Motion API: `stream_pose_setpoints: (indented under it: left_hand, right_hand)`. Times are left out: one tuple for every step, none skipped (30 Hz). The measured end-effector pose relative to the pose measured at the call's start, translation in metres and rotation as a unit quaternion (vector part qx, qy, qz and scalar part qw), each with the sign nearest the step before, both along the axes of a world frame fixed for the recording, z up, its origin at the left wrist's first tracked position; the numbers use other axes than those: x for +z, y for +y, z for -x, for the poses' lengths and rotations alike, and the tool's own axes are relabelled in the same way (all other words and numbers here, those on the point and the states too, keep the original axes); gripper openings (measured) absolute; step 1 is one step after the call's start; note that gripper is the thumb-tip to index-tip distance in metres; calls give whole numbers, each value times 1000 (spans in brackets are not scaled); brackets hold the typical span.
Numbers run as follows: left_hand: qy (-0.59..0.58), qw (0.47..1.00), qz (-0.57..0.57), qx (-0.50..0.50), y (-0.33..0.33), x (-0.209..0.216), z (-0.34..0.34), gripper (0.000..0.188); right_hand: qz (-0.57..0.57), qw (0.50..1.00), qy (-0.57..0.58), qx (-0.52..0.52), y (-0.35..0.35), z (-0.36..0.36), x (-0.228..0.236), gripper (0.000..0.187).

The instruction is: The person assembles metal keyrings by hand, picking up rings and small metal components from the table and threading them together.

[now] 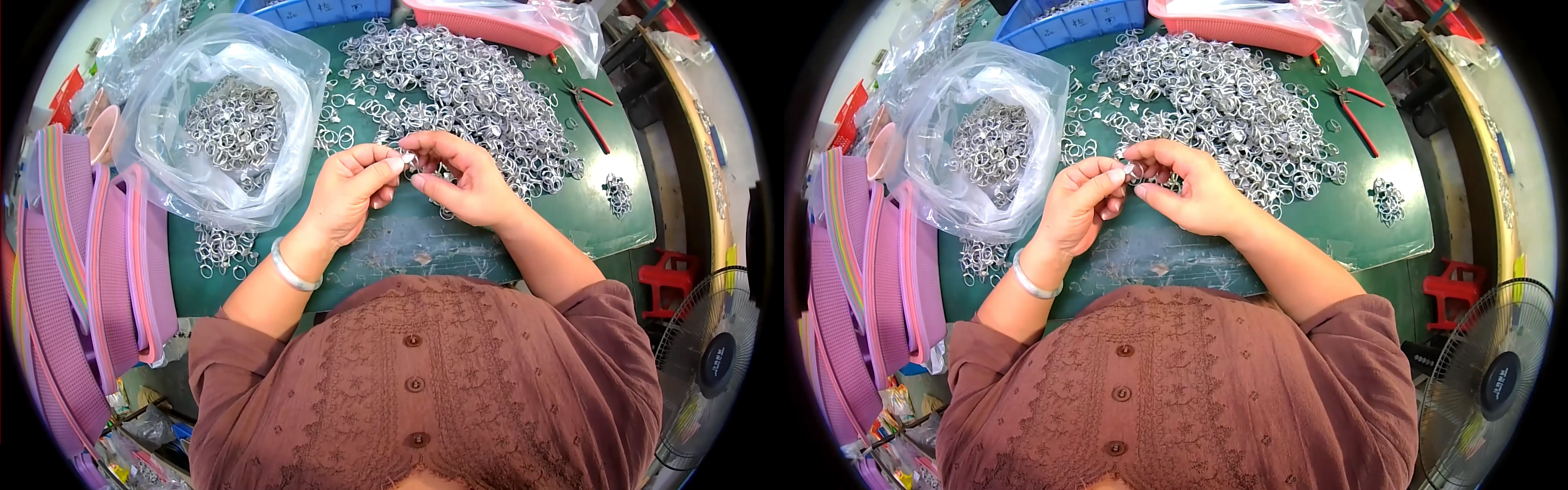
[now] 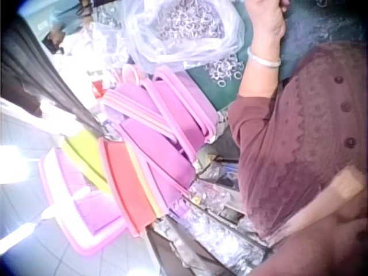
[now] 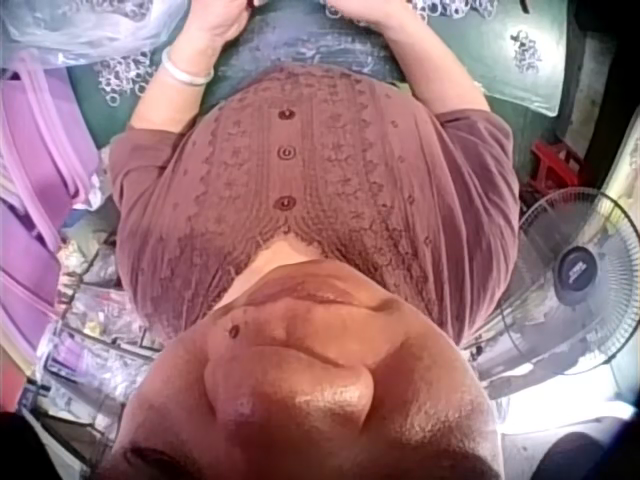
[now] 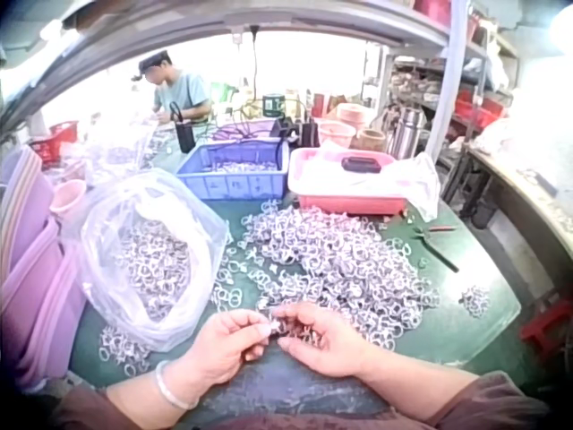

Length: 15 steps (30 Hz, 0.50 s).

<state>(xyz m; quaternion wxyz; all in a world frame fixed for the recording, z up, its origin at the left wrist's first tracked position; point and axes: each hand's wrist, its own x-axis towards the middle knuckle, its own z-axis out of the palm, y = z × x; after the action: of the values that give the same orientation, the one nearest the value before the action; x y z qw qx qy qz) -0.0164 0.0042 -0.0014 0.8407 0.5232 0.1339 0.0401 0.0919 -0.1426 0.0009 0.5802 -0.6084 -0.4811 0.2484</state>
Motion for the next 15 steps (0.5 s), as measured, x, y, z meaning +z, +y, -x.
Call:
stream_pose_setpoints:
  left_hand:
    - [1, 1000, 7, -3, 0, 0, 0, 9]
    - [3, 1000, 13, -7, 1, 0, 0, 9]
    - [3, 1000, 13, -7, 1, 0, 0, 9]
    - [5, 1000, 21, -1, 1, -1, 0, 9]
    - [8, 1000, 29, 4, 1, -1, 0, 9]
    - [8, 1000, 29, 4, 1, -1, 0, 9]
    - [4, 999, 41, 2, 2, 0, 0, 10]
    - [0, 999, 52, -1, 2, 0, 0, 10]
    - [0, 999, 52, 0, 2, 0, 0, 10]
    - [-6, 999, 41, 1, 1, -1, 0, 11]
    - [-13, 999, 30, 3, 1, -1, 1, 13]
    - [-13, 999, 30, 3, 0, -1, 1, 13]
    - [-22, 1000, -9, 6, -2, 1, 1, 13]
    - [-32, 998, -47, 8, -3, 1, 0, 13]
    - [-32, 998, -47, 8, -5, 0, 0, 13]
  right_hand:
    - [7, 1000, -2, -5, 0, -1, 0, 33]
    - [7, 1000, -2, -5, 0, -1, -1, 33]
    - [10, 1000, -12, -15, 0, -1, -1, 32]
    - [13, 999, -22, -25, 0, -1, -2, 31]
    - [13, 999, -21, -24, 0, -1, -2, 31]
    - [1, 999, -27, -29, 1, -1, -3, 30]
    - [-12, 999, -32, -33, 1, -1, -3, 29]
    - [-12, 999, -32, -34, 0, -1, -2, 29]
    - [-10, 998, -49, -41, 0, 0, -1, 29]
    - [-8, 997, -65, -49, 0, 0, -1, 30]
    - [-8, 997, -65, -49, 0, 0, -1, 30]
    - [-21, 994, -95, -55, 1, 0, -1, 30]
    - [-34, 990, -124, -61, 1, 0, -1, 30]
    - [-34, 990, -124, -61, 1, 0, -1, 30]
    - [-42, 984, -161, -70, 2, 0, -1, 29]
